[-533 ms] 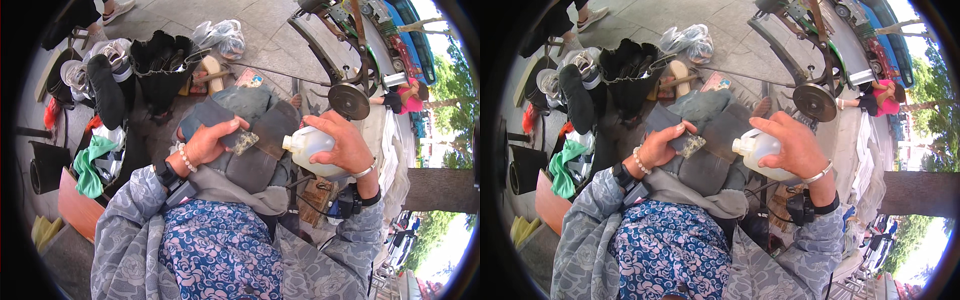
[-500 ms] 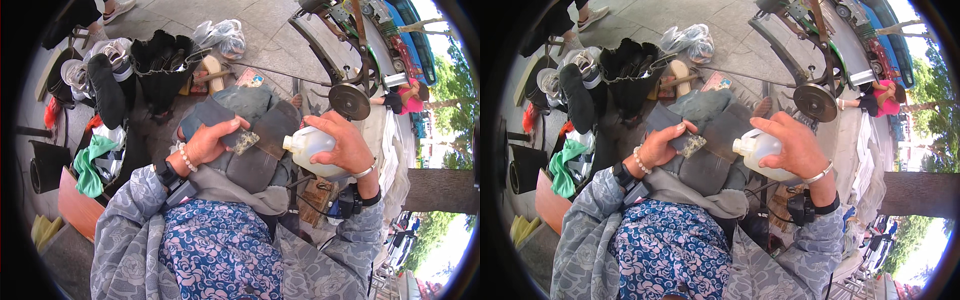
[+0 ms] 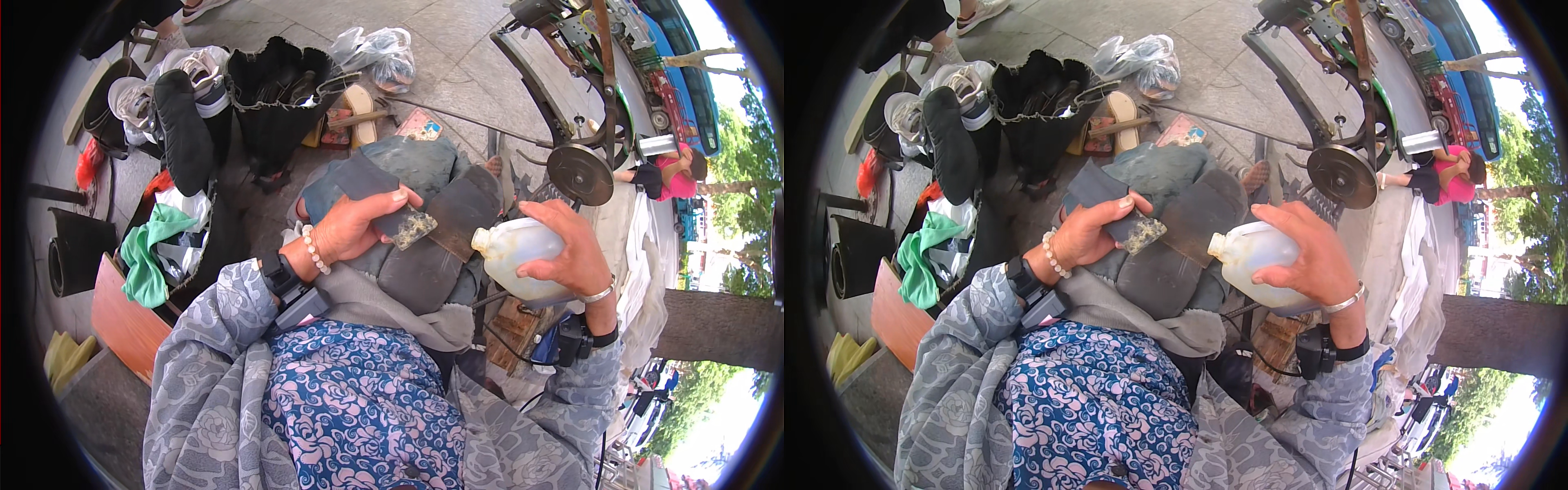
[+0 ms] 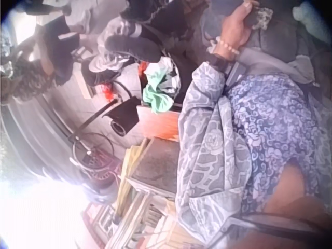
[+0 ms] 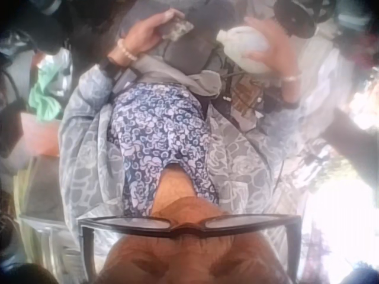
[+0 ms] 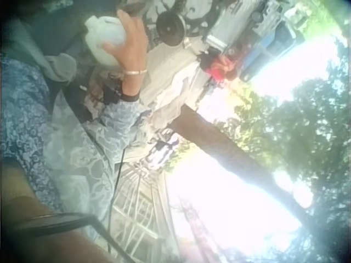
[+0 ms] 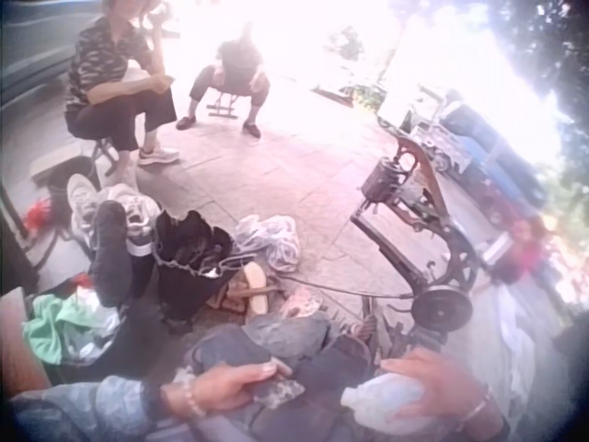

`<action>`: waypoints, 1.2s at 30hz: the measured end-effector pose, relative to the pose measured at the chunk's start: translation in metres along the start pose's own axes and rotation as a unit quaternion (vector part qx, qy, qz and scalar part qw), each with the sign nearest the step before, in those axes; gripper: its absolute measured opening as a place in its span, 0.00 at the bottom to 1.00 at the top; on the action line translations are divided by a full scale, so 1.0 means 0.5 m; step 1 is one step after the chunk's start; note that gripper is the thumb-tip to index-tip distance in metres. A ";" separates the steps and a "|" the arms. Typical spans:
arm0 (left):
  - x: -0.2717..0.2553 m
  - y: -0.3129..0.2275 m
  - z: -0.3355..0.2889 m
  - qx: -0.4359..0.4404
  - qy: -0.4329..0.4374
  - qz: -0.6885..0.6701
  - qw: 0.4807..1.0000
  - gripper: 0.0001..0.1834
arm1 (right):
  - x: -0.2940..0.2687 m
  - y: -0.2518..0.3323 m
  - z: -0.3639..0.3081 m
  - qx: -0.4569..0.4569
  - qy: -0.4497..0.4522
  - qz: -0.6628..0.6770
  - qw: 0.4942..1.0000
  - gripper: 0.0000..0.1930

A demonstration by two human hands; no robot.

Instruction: The recorder is repairing a shoe by applying glue to a rubber sole component and attaching it to the shoe.

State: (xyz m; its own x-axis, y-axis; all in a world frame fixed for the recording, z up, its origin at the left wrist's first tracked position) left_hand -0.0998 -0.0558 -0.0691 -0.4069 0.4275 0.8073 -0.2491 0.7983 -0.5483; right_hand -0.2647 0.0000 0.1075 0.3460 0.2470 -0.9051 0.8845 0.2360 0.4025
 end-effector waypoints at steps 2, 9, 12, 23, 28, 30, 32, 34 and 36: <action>0.002 0.001 -0.001 -0.008 0.002 -0.005 1.000 0.17 | 0.000 -0.004 -0.004 0.001 -0.005 0.001 1.000 0.37; 0.001 -0.003 -0.001 0.000 -0.011 -0.001 1.000 0.17 | 0.002 -0.004 -0.003 0.009 0.016 0.011 1.000 0.38; 0.003 -0.004 -0.001 -0.001 -0.003 -0.002 1.000 0.16 | -0.001 -0.002 0.001 0.003 0.019 0.014 1.000 0.38; 0.005 -0.008 -0.004 0.010 -0.007 -0.021 1.000 0.15 | -0.001 0.007 0.024 0.005 0.061 0.009 0.998 0.37; 0.004 -0.009 -0.006 0.016 0.002 -0.024 1.000 0.14 | 0.000 0.006 0.031 0.000 0.061 0.010 0.998 0.37; 0.005 -0.010 -0.004 0.016 0.003 -0.024 1.000 0.14 | -0.001 0.002 0.032 0.009 0.063 0.008 0.998 0.37; 0.010 -0.014 -0.006 0.019 0.005 -0.018 1.000 0.15 | 0.000 -0.004 0.031 0.020 0.066 0.009 0.998 0.37; 0.010 -0.016 -0.005 0.020 -0.001 -0.008 1.000 0.15 | -0.003 0.000 0.030 -0.002 0.058 0.007 0.998 0.37; 0.008 -0.017 -0.003 0.027 -0.006 0.001 1.000 0.15 | -0.003 -0.003 0.030 -0.003 0.058 0.012 0.998 0.37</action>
State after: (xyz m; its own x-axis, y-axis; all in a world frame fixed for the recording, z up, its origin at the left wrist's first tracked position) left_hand -0.0980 -0.0600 -0.0608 -0.4179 0.4230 0.8040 -0.2953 0.7737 -0.5606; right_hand -0.2619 -0.0146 0.1064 0.3282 0.3607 -0.8730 0.8740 0.2346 0.4255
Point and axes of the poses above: each hand's wrist, its own z-axis towards the middle knuckle, its own x-axis out of the palm, y = z × x, the point moved 8 cm from there along z, towards the middle knuckle, and after that the axes turned 7 degrees about -x, right-handed, at the moved point
